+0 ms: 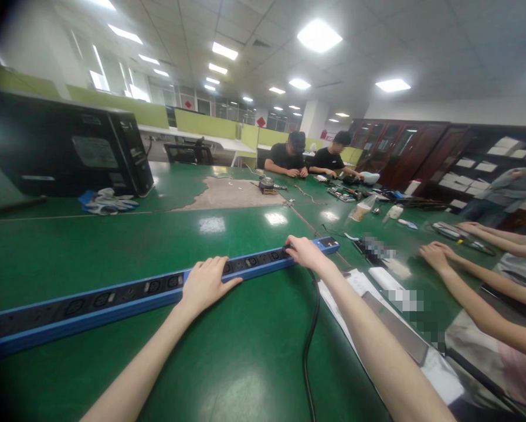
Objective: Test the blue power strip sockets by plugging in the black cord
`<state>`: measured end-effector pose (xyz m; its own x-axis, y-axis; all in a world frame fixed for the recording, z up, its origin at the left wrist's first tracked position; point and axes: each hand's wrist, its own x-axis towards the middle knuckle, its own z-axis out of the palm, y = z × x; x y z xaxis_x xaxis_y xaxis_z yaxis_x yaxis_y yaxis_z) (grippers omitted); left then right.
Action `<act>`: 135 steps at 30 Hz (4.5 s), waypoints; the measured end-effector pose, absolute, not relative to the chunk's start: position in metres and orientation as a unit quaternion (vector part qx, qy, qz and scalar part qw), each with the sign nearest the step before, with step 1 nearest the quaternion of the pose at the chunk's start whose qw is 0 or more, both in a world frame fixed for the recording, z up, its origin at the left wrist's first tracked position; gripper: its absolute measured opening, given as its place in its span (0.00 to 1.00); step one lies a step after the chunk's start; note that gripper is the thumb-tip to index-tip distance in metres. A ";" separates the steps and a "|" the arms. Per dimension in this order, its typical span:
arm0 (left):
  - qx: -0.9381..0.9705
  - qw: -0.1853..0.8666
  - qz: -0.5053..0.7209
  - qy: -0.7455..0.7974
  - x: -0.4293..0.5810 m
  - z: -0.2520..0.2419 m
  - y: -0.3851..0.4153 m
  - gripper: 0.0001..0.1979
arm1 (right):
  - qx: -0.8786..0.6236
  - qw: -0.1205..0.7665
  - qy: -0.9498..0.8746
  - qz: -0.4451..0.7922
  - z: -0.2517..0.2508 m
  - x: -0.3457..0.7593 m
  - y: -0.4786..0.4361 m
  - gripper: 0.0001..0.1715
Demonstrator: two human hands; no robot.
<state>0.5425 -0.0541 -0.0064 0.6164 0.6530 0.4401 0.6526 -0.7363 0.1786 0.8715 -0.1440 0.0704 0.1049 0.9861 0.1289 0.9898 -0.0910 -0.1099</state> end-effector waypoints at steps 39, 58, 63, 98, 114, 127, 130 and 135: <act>0.904 0.001 0.239 0.353 0.542 -0.005 -0.047 0.31 | -0.789 -0.135 -0.599 0.022 0.086 0.863 -0.109 0.20; 0.906 0.013 0.240 0.349 0.538 0.000 -0.048 0.32 | -0.774 -0.143 -0.610 0.088 0.091 0.860 -0.103 0.20; 0.907 0.005 0.240 0.347 0.539 -0.002 -0.047 0.33 | -0.786 -0.135 -0.576 0.181 0.094 0.867 -0.094 0.20; 0.914 0.058 0.253 0.311 0.678 0.003 -0.067 0.27 | -0.805 0.095 -0.585 0.023 0.049 0.872 -0.140 0.16; 0.918 0.060 0.252 0.301 0.675 0.003 -0.066 0.28 | -0.811 0.113 -0.574 -0.022 0.039 0.866 -0.149 0.15; 0.916 0.058 0.254 0.304 0.675 0.003 -0.068 0.26 | -0.818 0.108 -0.564 0.028 0.048 0.876 -0.138 0.18; 0.913 0.048 0.259 0.311 0.677 0.002 -0.071 0.26 | -0.832 0.110 -0.544 0.020 0.042 0.868 -0.138 0.21; 0.911 0.050 0.227 0.341 0.690 0.003 -0.073 0.30 | -0.841 0.096 -0.532 0.020 0.035 0.858 -0.138 0.19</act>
